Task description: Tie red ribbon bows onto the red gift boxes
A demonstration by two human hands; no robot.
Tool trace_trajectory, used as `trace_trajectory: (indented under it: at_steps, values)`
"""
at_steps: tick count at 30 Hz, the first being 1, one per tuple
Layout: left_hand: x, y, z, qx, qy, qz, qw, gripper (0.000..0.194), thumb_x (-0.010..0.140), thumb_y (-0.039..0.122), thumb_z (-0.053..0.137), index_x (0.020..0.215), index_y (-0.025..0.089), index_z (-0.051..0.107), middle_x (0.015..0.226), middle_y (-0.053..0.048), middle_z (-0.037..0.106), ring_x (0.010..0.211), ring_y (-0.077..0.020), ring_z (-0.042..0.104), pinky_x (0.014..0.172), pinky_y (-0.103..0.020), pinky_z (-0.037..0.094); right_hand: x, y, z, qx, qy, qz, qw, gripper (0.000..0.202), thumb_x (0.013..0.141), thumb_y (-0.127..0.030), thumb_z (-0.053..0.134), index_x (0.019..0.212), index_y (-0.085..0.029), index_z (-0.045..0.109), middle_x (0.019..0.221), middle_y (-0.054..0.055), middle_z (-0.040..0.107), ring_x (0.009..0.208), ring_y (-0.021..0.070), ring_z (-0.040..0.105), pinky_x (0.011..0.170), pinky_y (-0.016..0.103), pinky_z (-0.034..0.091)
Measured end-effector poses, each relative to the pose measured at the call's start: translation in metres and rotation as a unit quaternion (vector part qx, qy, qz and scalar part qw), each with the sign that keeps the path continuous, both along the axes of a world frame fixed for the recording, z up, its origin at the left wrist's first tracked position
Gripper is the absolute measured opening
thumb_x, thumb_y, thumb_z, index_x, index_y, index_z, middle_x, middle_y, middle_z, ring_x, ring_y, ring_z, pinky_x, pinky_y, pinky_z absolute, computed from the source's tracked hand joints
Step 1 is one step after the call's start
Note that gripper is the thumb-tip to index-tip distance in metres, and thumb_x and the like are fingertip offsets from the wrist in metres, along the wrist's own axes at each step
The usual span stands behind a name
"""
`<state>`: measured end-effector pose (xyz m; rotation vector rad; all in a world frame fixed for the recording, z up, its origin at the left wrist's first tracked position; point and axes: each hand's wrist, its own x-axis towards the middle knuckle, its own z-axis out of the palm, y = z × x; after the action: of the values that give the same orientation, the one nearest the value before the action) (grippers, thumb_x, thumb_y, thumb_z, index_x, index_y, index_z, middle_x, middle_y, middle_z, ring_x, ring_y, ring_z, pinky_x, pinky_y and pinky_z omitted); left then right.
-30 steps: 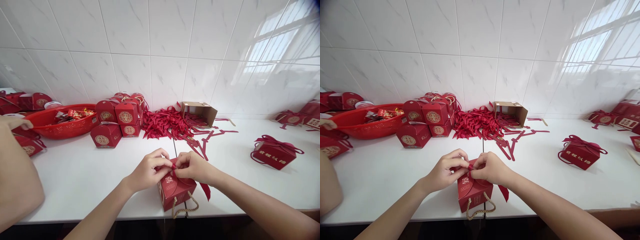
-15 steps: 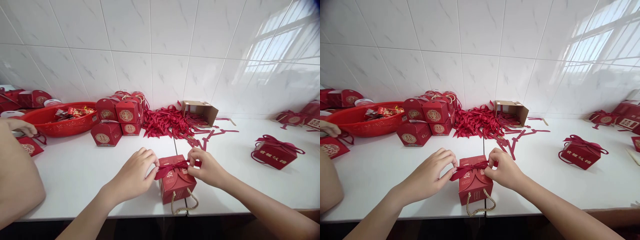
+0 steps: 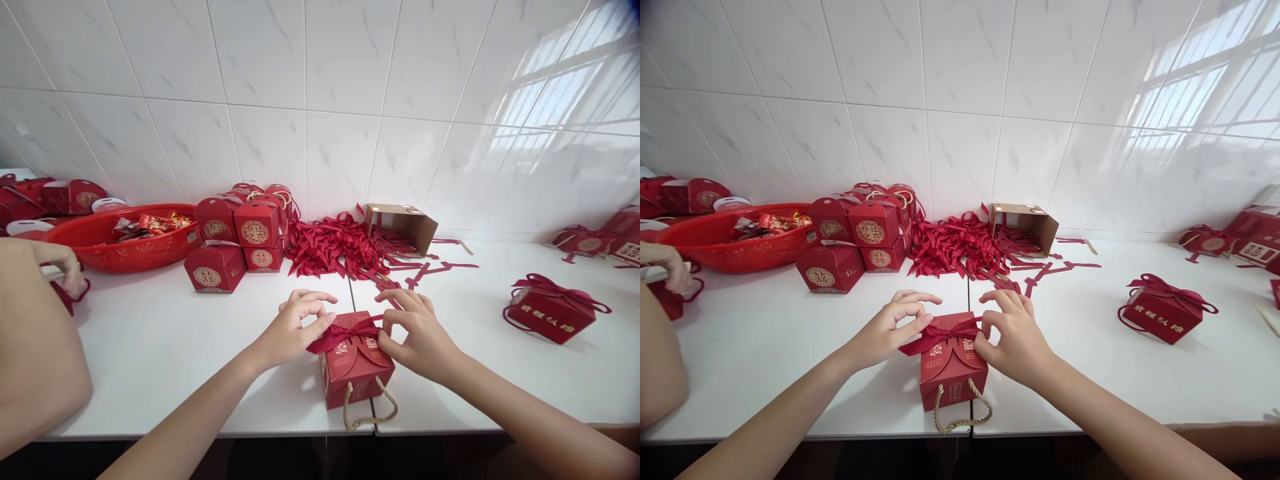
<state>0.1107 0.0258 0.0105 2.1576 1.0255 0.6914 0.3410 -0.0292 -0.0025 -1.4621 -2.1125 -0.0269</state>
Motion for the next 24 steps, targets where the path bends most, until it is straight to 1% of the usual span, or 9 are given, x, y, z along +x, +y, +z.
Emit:
trace_trajectory:
  at_steps: [3, 7, 10, 14, 17, 20, 22, 23, 24]
  values:
    - [-0.003, 0.0, -0.001, 0.081, 0.076, 0.028, 0.993, 0.034, 0.089, 0.038, 0.047, 0.062, 0.019, 0.056, 0.126, 0.002, 0.058, 0.122, -0.0271, 0.036, 0.1, -0.055, 0.022, 0.002, -0.002, 0.0, -0.012, -0.006, 0.003, 1.0, 0.014, 0.07, -0.018, 0.056, 0.058, -0.019, 0.051, 0.114, 0.006, 0.058, 0.109, 0.0271, 0.049, 0.091, 0.05, 0.033]
    - [-0.009, -0.003, -0.003, 0.18, 0.15, 0.056, 0.971, 0.037, 0.091, 0.035, 0.043, 0.062, 0.018, 0.058, 0.129, 0.001, 0.057, 0.121, -0.0308, 0.033, 0.092, -0.055, 0.022, 0.003, -0.005, -0.001, -0.012, -0.008, 0.003, 1.0, 0.014, 0.068, -0.015, 0.055, 0.056, -0.019, 0.048, 0.114, 0.007, 0.058, 0.107, 0.027, 0.049, 0.089, 0.049, 0.035]
    - [-0.013, -0.005, -0.006, 0.217, 0.172, 0.064, 0.959, 0.037, 0.092, 0.034, 0.042, 0.063, 0.019, 0.06, 0.131, 0.001, 0.056, 0.123, -0.0333, 0.03, 0.089, -0.054, 0.022, 0.003, -0.007, 0.0, -0.016, -0.009, 0.011, 1.0, 0.014, 0.067, -0.014, 0.055, 0.057, -0.02, 0.049, 0.114, 0.006, 0.057, 0.107, 0.027, 0.049, 0.09, 0.048, 0.036]
    - [-0.016, -0.007, -0.013, 0.237, 0.169, 0.071, 0.954, 0.034, 0.092, 0.033, 0.04, 0.068, 0.02, 0.061, 0.131, 0.0, 0.056, 0.126, -0.0357, 0.027, 0.089, -0.056, 0.021, 0.005, -0.008, 0.001, -0.034, -0.01, 0.017, 0.999, 0.014, 0.067, -0.013, 0.056, 0.057, -0.019, 0.049, 0.115, 0.005, 0.056, 0.109, 0.0266, 0.048, 0.092, 0.048, 0.036]
    - [-0.018, -0.009, -0.019, 0.206, 0.132, 0.046, 0.968, 0.032, 0.092, 0.033, 0.04, 0.069, 0.02, 0.057, 0.123, -0.003, 0.06, 0.127, -0.0336, 0.03, 0.093, -0.054, 0.022, 0.009, -0.008, 0.004, -0.071, 0.004, 0.019, 0.997, 0.017, 0.07, -0.015, 0.057, 0.057, -0.019, 0.047, 0.117, 0.005, 0.055, 0.112, 0.0274, 0.047, 0.095, 0.051, 0.035]
    - [-0.019, -0.01, -0.021, 0.109, 0.05, -0.007, 0.993, 0.029, 0.093, 0.035, 0.039, 0.073, 0.02, 0.053, 0.113, -0.004, 0.062, 0.116, -0.0248, 0.045, 0.096, -0.042, 0.032, 0.013, -0.01, 0.008, -0.109, 0.036, 0.047, 0.992, 0.019, 0.078, -0.026, 0.058, 0.063, -0.02, 0.047, 0.118, 0.008, 0.054, 0.117, 0.0272, 0.046, 0.098, 0.051, 0.035]
    - [-0.019, -0.012, -0.021, 0.049, -0.003, -0.027, 0.998, 0.028, 0.094, 0.036, 0.037, 0.076, 0.02, 0.052, 0.109, -0.004, 0.061, 0.104, -0.019, 0.054, 0.091, -0.033, 0.039, 0.015, -0.012, 0.011, -0.107, 0.057, 0.07, 0.99, 0.02, 0.081, -0.039, 0.059, 0.076, -0.022, 0.05, 0.123, 0.011, 0.051, 0.121, 0.0271, 0.043, 0.097, 0.048, 0.038]
    - [-0.019, -0.014, -0.02, 0.031, -0.019, -0.035, 0.999, 0.028, 0.094, 0.036, 0.037, 0.076, 0.02, 0.052, 0.108, -0.004, 0.06, 0.1, -0.0172, 0.055, 0.089, -0.03, 0.041, 0.014, -0.014, 0.013, -0.102, 0.055, 0.087, 0.989, 0.025, 0.08, -0.045, 0.06, 0.085, -0.022, 0.052, 0.127, 0.013, 0.048, 0.124, 0.0278, 0.041, 0.098, 0.046, 0.039]
    - [-0.017, -0.015, -0.019, 0.02, -0.026, -0.043, 0.999, 0.028, 0.094, 0.035, 0.038, 0.076, 0.02, 0.052, 0.108, -0.004, 0.059, 0.098, -0.0164, 0.056, 0.087, -0.028, 0.042, 0.014, -0.016, 0.014, -0.099, 0.04, 0.11, 0.988, 0.036, 0.077, -0.051, 0.062, 0.096, -0.022, 0.053, 0.132, 0.014, 0.044, 0.127, 0.0291, 0.037, 0.099, 0.046, 0.039]
